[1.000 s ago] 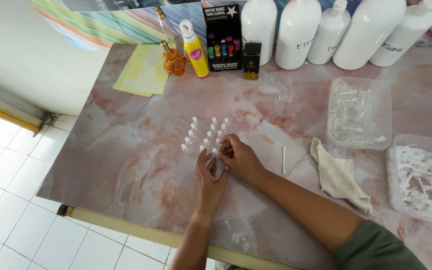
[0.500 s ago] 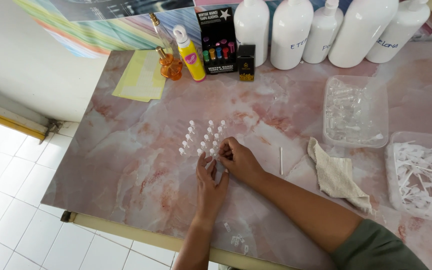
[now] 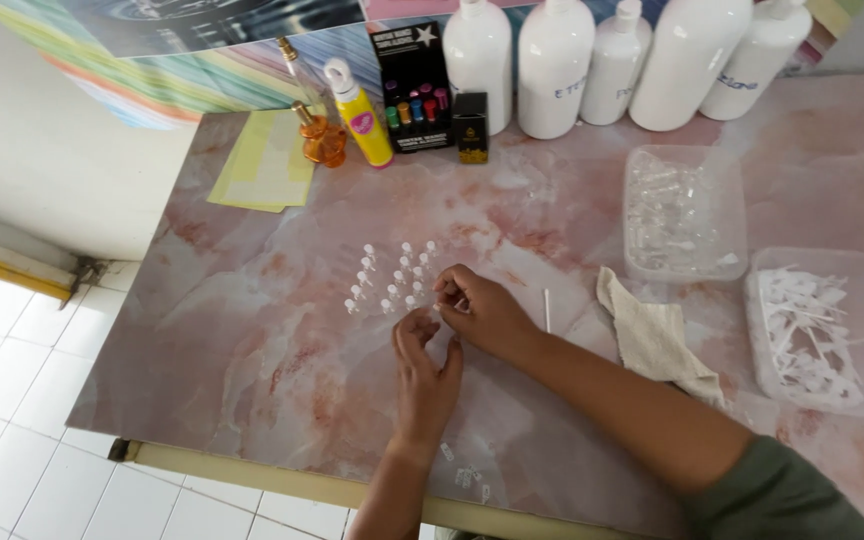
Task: The person assembles small glass perfume bottles by inserting cotton wicks into them using a cloth for grip. They then place the assembled bottles on the table in a row.
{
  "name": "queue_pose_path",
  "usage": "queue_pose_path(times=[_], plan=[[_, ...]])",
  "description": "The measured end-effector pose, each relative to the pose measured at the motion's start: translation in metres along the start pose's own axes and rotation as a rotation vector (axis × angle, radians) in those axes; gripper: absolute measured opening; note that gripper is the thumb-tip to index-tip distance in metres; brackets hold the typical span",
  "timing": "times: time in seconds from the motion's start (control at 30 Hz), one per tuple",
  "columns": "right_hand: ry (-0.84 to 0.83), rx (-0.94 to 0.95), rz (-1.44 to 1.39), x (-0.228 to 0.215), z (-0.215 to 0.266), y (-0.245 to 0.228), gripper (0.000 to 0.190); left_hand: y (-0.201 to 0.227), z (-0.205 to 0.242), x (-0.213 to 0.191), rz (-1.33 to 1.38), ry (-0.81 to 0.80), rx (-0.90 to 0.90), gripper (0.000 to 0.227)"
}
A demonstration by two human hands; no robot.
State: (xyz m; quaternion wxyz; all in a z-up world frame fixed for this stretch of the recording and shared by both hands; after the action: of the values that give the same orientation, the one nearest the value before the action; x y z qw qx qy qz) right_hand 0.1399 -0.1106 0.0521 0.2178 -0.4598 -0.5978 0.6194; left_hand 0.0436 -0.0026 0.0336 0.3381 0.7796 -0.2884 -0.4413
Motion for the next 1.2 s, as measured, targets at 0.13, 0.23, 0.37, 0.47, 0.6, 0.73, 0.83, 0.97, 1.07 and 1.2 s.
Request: queue_pose_path(times=[0.13,0.23,0.37,0.47,0.6,0.73,0.83,0.97,1.07,1.2], plan=[[0.002,-0.141,0.322,-0.062,0.042,-0.049,0.018,0.061,-0.013,0.025,0.042,-0.083,0.146,0.037],[0.104,-0.353,0.569,-0.105,0.086,-0.044,0.022,0.091,-0.014,0.066,0.01,-0.153,0.352,0.027],[0.213,-0.086,0.685,-0.143,0.127,0.024,0.021,0.09,-0.002,0.144,0.061,-0.505,0.371,0.031],[0.246,-0.016,0.718,-0.146,0.14,0.08,0.026,0.055,0.017,0.197,-0.116,-0.583,0.46,0.035],[0.256,0.004,0.628,-0.144,0.14,0.099,0.022,0.068,0.023,0.188,-0.206,-0.266,0.708,0.036],[0.243,-0.028,0.579,-0.148,0.141,0.09,0.02,0.057,0.022,0.186,-0.193,-0.299,0.703,0.045],[0.204,-0.021,0.575,-0.152,0.139,0.073,0.023,0.073,0.008,0.174,-0.15,-0.424,0.636,0.044],[0.259,0.017,0.525,-0.167,0.144,0.034,0.021,0.105,-0.015,0.153,0.213,-0.46,0.461,0.035],[0.373,-0.051,0.654,-0.202,0.13,0.015,0.024,0.128,-0.046,0.158,0.522,-0.431,0.226,0.047],[0.465,0.023,0.917,-0.27,0.072,0.045,0.038,0.186,-0.091,0.174,0.907,-0.565,-0.225,0.073]])
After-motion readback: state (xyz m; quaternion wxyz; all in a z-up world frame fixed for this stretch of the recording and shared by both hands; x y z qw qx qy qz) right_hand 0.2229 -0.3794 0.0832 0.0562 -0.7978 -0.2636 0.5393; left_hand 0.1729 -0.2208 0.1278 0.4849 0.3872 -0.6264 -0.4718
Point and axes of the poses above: each hand's wrist, its own z-axis away from the middle knuckle, its own x-axis out of the palm, y = z × x, the point moved 5 cm from there along -z, towards the middle knuckle, and after that the axes turned 3 degrees about -y, right-handed, at the moved point
